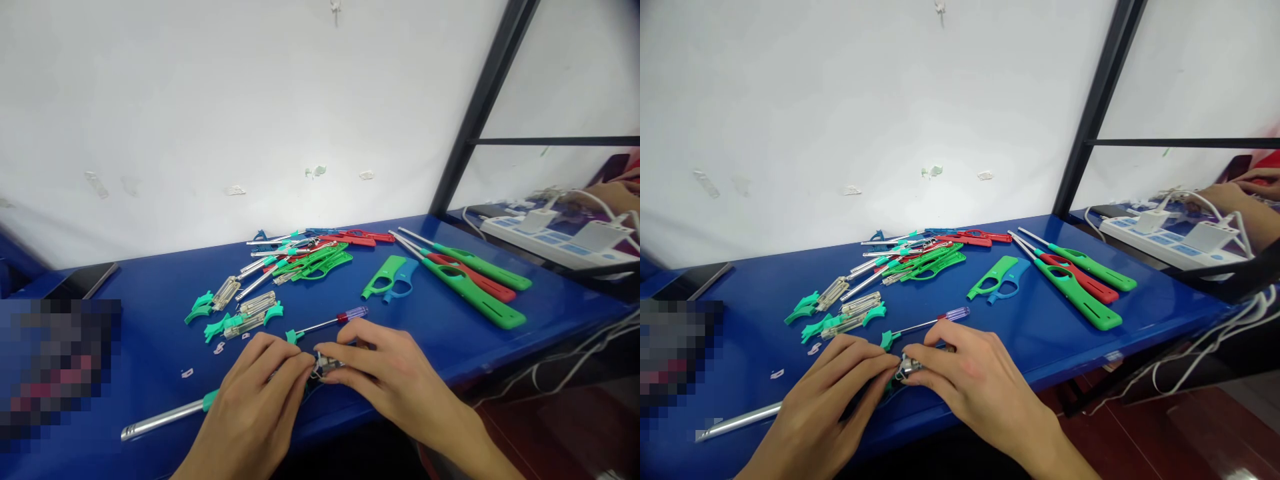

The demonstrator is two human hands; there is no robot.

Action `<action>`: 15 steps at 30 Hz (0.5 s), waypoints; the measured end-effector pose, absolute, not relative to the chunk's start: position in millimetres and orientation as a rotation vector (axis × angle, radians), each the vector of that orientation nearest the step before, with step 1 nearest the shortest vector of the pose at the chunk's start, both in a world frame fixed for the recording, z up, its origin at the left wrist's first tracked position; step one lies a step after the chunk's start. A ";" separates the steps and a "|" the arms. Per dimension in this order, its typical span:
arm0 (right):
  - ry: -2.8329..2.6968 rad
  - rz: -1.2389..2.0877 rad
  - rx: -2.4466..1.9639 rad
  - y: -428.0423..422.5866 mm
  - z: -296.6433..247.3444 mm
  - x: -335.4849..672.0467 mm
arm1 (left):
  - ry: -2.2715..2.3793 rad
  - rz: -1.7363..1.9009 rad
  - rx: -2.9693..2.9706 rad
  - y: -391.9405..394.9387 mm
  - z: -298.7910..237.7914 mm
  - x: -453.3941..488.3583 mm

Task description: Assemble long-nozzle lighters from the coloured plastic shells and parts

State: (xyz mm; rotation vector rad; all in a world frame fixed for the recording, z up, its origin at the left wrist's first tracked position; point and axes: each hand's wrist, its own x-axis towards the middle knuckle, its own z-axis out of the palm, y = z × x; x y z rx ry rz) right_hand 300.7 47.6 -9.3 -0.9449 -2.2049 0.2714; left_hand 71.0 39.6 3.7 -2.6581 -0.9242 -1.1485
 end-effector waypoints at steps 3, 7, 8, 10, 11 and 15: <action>-2.169 0.260 -0.957 47.1 -10.0 300.2 | -1.008 -1.172 -2.613 39.0 3.7 70.4; -2.150 0.249 -0.967 47.5 -10.9 300.4 | -1.072 -1.186 -2.603 38.2 3.3 69.7; -2.152 0.255 -0.968 47.6 -10.9 300.5 | -1.057 -1.183 -2.612 38.0 3.4 69.7; -2.159 0.272 -0.965 47.8 -10.5 300.6 | -1.026 -1.175 -2.620 37.6 3.8 70.0; -2.161 0.278 -0.961 47.8 -10.3 300.7 | -1.015 -1.171 -2.620 37.4 4.1 70.3; -2.174 0.294 -0.947 47.5 -9.2 300.8 | -1.007 -1.145 -2.628 37.3 4.6 70.7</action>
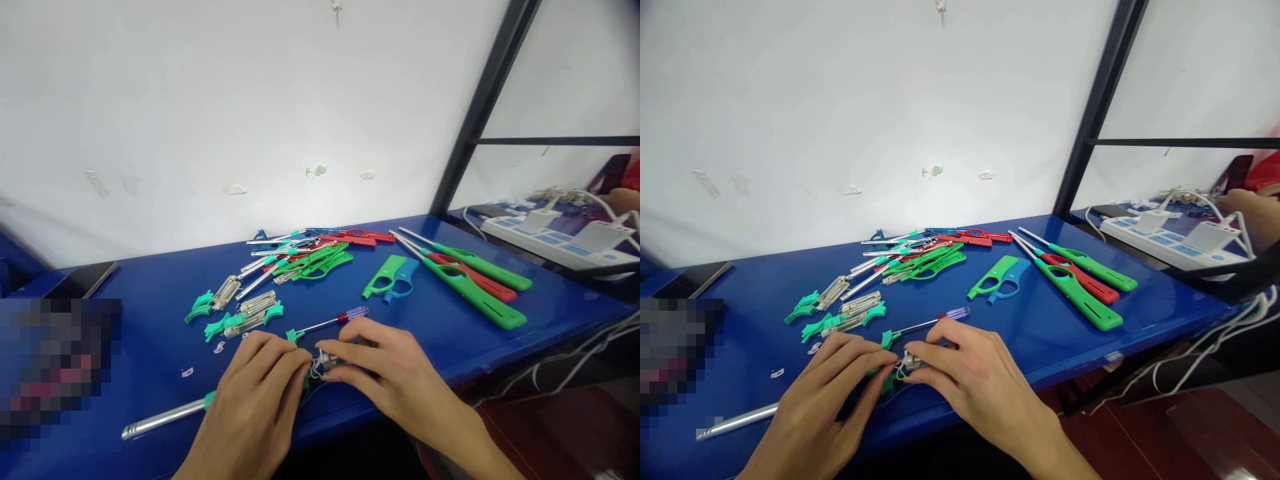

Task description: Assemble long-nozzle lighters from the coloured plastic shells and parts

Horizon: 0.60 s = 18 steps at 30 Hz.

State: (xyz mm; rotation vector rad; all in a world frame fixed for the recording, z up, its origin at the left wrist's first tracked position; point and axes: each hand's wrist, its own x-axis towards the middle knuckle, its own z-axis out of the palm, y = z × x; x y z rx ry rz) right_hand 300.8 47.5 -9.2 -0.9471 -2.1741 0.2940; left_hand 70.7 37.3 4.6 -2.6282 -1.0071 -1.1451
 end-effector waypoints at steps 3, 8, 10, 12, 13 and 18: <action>-2.182 0.298 -0.944 47.6 -9.1 301.1 | -0.993 -1.118 -2.638 37.6 4.0 69.8; -2.183 0.301 -0.940 48.2 -8.9 301.5 | -0.962 -1.099 -2.645 37.8 2.5 68.3; -2.184 0.314 -0.938 47.9 -8.7 301.5 | -0.948 -1.093 -2.649 38.4 2.4 68.5; -2.185 0.325 -0.933 47.5 -8.8 301.6 | -0.939 -1.100 -2.648 39.0 2.7 69.0; -2.184 0.325 -0.930 47.4 -8.9 301.7 | -0.941 -1.105 -2.649 39.1 3.0 69.1; -2.184 0.327 -0.928 48.4 -9.7 301.7 | -0.948 -1.102 -2.652 37.9 3.1 68.9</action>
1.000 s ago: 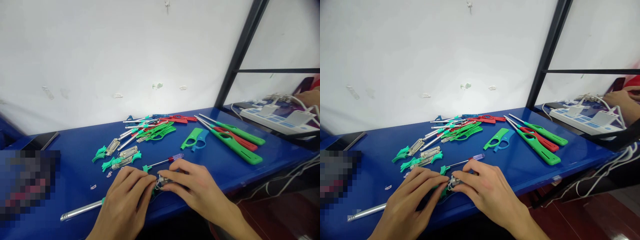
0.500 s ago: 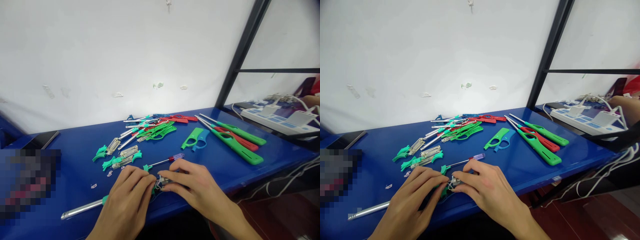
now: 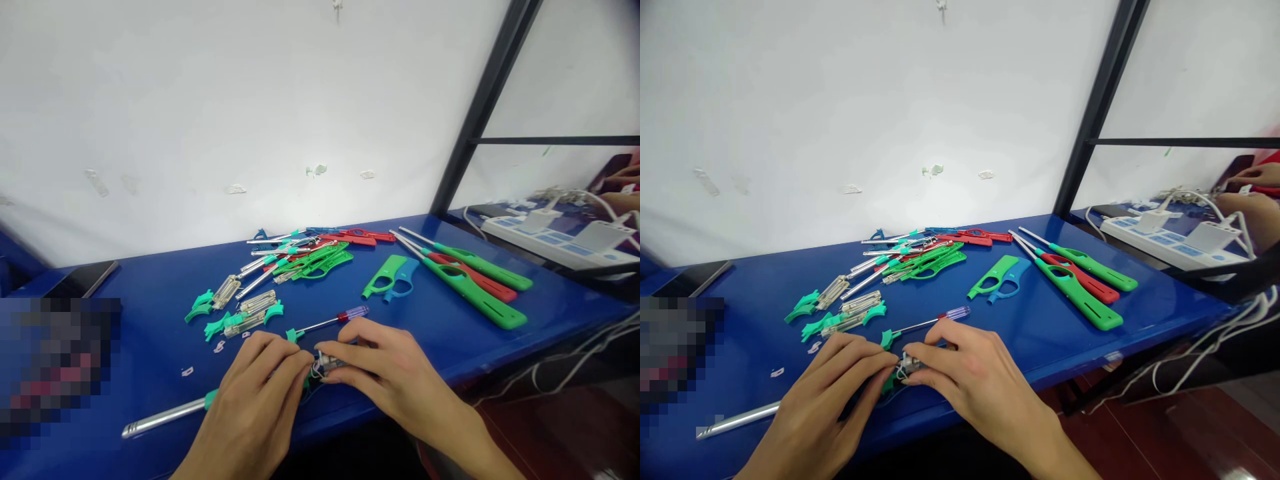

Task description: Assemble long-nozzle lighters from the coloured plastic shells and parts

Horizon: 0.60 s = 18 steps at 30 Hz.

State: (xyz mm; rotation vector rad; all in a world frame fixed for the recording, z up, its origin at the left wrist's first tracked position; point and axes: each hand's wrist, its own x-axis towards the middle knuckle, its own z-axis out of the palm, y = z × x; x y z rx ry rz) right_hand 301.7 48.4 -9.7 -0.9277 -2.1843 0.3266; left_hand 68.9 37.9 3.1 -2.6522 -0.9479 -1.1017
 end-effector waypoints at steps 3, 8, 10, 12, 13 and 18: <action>-2.191 0.322 -0.929 48.9 -9.8 301.3 | -0.952 -1.098 -2.652 37.6 2.3 68.8; -2.198 0.312 -0.932 48.4 -9.0 301.4 | -0.929 -1.099 -2.643 38.7 3.9 70.3; -2.202 0.300 -0.930 48.1 -8.7 301.5 | -0.924 -1.094 -2.644 39.1 4.9 70.9; -2.199 0.291 -0.927 48.0 -8.7 301.3 | -0.918 -1.083 -2.639 39.4 5.2 71.1; -2.194 0.291 -0.930 47.9 -8.8 301.0 | -0.918 -1.080 -2.637 39.5 5.0 71.0; -2.122 0.291 -0.977 47.5 -9.7 298.4 | -0.978 -1.111 -2.595 38.3 0.7 67.1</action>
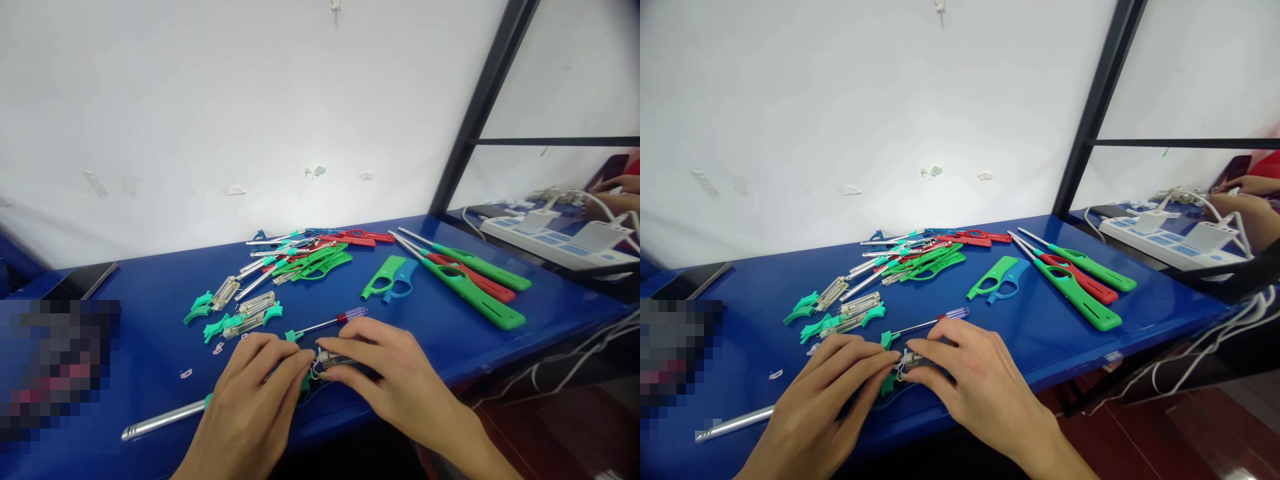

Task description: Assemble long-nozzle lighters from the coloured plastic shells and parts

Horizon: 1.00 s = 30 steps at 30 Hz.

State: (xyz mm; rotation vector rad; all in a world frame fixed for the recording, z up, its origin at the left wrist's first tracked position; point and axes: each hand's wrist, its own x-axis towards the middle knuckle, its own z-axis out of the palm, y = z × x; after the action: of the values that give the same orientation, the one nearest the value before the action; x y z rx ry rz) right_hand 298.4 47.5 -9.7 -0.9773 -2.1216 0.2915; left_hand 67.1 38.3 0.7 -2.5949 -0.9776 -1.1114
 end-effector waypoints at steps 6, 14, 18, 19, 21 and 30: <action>-2.083 0.280 -0.963 49.0 -8.7 296.9 | -1.142 -1.061 -2.526 25.2 -6.8 49.6; -2.092 0.377 -1.059 47.6 -8.3 298.6 | -1.211 -0.949 -2.498 17.5 -17.7 36.2; -2.101 0.420 -1.080 47.1 -6.2 300.7 | -1.207 -0.985 -2.499 16.7 -19.0 37.0; -2.102 0.436 -1.080 47.3 -5.6 301.2 | -1.212 -0.986 -2.501 16.6 -18.9 37.2; -2.097 0.474 -1.082 48.0 -4.7 302.0 | -1.214 -0.990 -2.502 16.6 -18.4 37.5; -2.095 0.530 -1.097 47.7 -5.2 303.0 | -1.223 -0.997 -2.491 17.0 -15.3 39.5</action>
State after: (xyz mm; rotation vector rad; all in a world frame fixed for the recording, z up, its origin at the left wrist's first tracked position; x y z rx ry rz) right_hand 303.0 47.7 -5.2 -1.0968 -2.0950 0.5299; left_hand 39.5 17.0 -15.3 -2.4910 -1.2229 -0.9968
